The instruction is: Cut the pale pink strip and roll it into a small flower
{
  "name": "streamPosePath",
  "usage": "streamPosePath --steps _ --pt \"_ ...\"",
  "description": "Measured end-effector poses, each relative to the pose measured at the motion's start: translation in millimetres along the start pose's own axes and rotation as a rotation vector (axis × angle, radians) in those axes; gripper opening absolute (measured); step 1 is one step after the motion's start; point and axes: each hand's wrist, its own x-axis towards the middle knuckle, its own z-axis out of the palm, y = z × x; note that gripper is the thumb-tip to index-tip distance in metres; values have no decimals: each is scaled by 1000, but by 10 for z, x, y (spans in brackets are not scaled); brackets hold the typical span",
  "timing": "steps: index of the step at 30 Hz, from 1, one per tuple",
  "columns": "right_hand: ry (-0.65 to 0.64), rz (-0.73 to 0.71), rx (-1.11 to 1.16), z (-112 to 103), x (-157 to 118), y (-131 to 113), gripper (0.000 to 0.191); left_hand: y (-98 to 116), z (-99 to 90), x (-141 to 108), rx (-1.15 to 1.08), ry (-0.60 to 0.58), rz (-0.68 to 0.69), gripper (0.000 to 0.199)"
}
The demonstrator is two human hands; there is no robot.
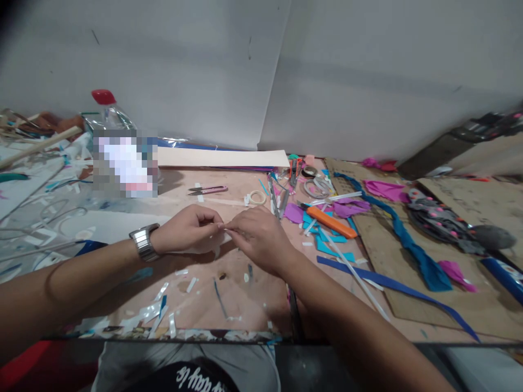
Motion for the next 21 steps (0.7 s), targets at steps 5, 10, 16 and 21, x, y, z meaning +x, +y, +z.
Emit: streamPosePath --steps 5,10,16,21 --pt "-4 35 -11 -1 10 4 14 -4 9 -12 38 22 11 33" --pt "-34 81 2 15 8 9 12 35 14 -57 192 46 68 31" --pt "-55 164 21 41 4 -21 10 29 51 -83 440 95 170 27" --pt "-64 203 54 44 2 -45 8 -15 75 -73 578 126 304 33"
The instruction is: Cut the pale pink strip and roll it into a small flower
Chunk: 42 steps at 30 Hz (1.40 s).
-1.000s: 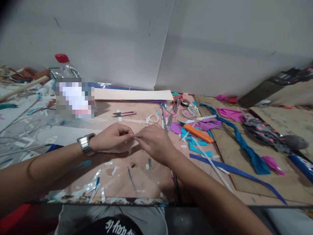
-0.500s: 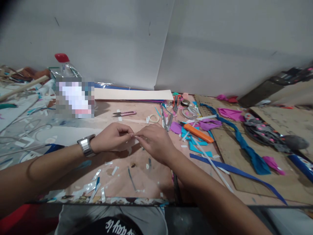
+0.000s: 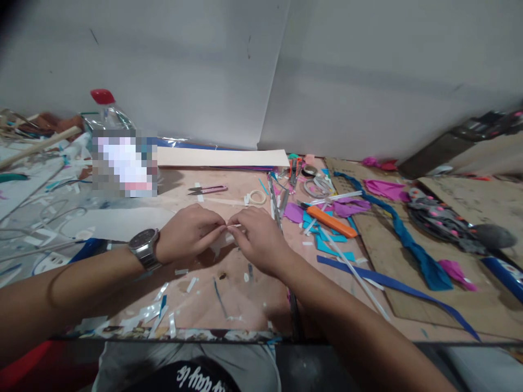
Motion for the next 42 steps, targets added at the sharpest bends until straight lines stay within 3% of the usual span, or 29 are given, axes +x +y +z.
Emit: streamPosePath --steps 14,22,33,42 --pt "-82 190 246 -9 3 -29 12 24 22 -14 193 91 195 27" --pt "-27 246 292 13 -6 12 10 -18 -6 3 75 -18 74 29" --pt "3 117 151 2 -11 -3 9 23 -36 0 -100 -38 30 26" --pt "-26 189 187 -7 7 16 9 6 -25 -5 -44 -6 27 24"
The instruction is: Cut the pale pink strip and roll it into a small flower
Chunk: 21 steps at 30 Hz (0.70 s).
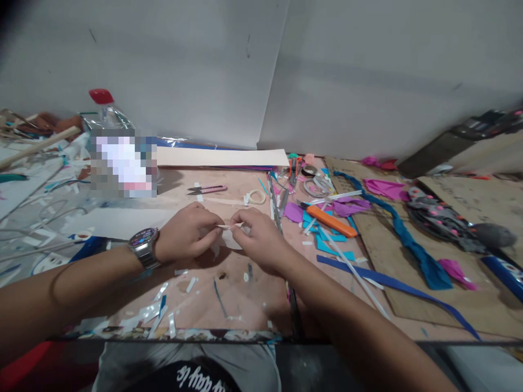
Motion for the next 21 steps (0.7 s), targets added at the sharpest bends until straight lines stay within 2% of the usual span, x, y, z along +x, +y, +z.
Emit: streamPosePath --steps 8,15,21 --pt "-4 -56 -49 12 -10 -24 8 21 -18 1 -72 37 -51 25" --pt "39 -215 -119 -16 5 -51 7 43 -58 34 -217 12 -186 21" --pt "77 -305 -199 -25 6 -24 9 39 -51 32 -309 50 -193 17"
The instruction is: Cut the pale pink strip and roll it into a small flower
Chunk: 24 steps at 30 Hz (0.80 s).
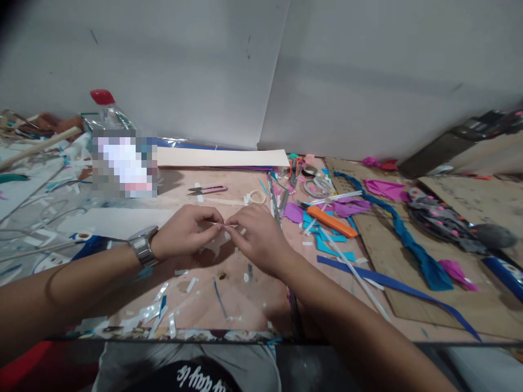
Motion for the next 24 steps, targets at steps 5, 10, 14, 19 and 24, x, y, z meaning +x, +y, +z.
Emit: streamPosePath --steps 5,10,14,19,24 --pt "42 -11 -19 -5 -8 -13 11 2 24 -7 88 91 90 18" --pt "42 48 66 15 -18 -50 8 -37 63 -21 461 148 357 23" --pt "34 139 143 25 -21 -62 8 -62 75 -35 589 170 464 26" --pt "18 200 154 6 -2 -60 8 -68 71 -59 615 151 473 26" --pt "15 249 162 11 2 -56 7 -54 78 -57 612 127 460 28"
